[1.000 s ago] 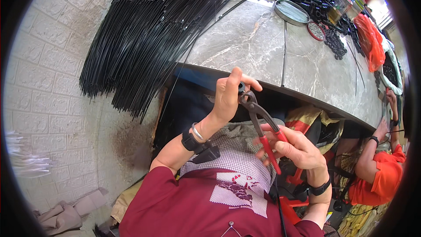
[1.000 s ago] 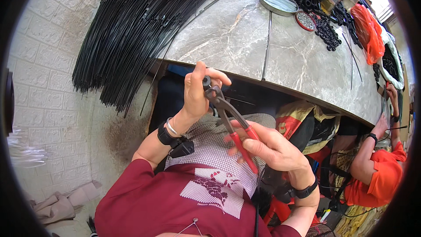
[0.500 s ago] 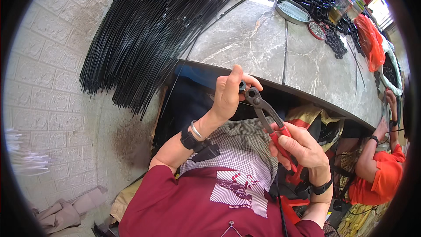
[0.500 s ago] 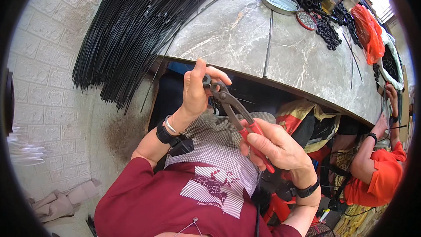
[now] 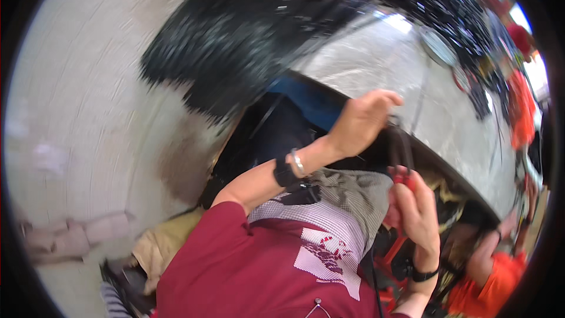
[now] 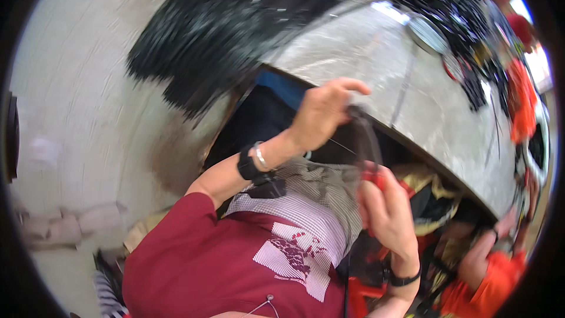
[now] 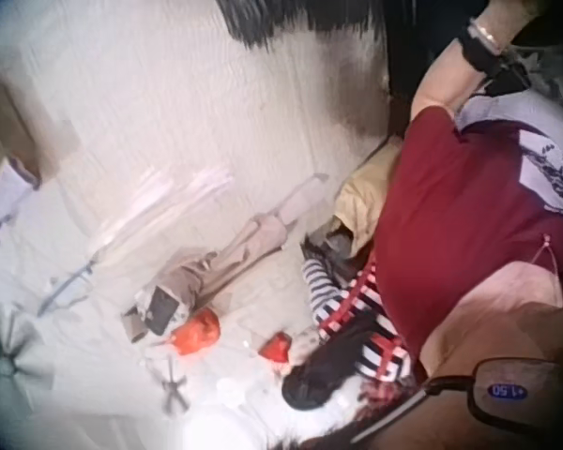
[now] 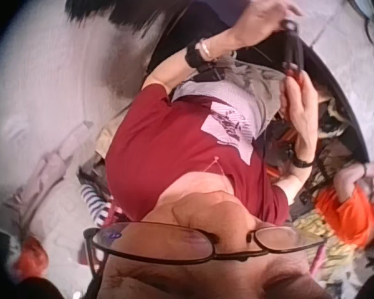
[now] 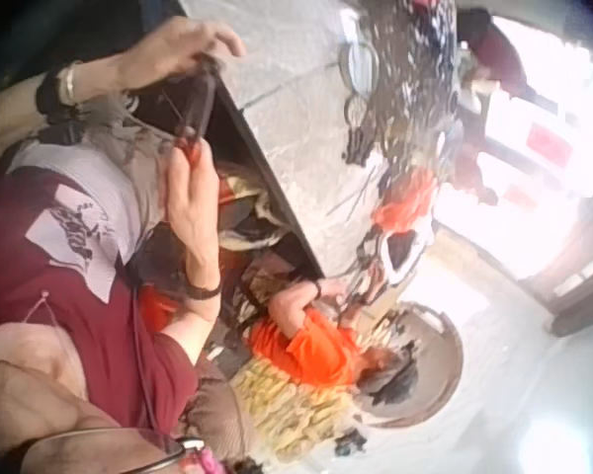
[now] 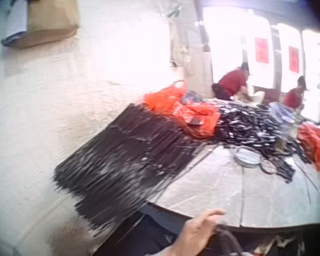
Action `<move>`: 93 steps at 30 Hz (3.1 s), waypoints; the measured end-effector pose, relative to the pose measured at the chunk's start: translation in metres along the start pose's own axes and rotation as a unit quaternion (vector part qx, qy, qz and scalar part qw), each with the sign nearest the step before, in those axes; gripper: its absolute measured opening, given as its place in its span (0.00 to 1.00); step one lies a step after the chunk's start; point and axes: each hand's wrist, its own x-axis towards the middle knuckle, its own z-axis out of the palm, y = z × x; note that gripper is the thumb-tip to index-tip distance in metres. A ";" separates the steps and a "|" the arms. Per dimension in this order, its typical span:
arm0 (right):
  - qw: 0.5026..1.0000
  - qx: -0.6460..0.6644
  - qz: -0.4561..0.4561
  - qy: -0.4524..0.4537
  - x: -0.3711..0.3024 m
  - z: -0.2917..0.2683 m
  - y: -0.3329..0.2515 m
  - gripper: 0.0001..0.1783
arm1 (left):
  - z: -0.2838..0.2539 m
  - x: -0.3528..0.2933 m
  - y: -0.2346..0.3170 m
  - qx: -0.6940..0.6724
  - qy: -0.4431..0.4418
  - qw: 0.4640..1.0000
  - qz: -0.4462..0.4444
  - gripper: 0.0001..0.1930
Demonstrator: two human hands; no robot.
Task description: Assembling and crimping black rods into small plastic connectors at a workshop table.
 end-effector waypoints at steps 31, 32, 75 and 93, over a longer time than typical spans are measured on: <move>0.946 0.205 -0.068 0.241 0.124 -0.191 0.106 0.16 | -0.287 -0.264 0.355 0.081 0.313 0.894 0.309 0.21; 0.945 0.225 -0.072 0.225 0.125 -0.201 0.113 0.16 | -0.287 -0.262 0.361 0.111 0.304 0.895 0.305 0.22; 0.952 0.169 -0.014 0.253 0.116 -0.197 0.106 0.17 | -0.253 -0.503 -0.178 0.290 0.353 0.679 -0.575 0.16; 0.959 0.160 -0.053 0.226 0.102 -0.154 0.097 0.20 | -0.223 -0.302 -0.066 0.475 0.096 0.717 -0.501 0.20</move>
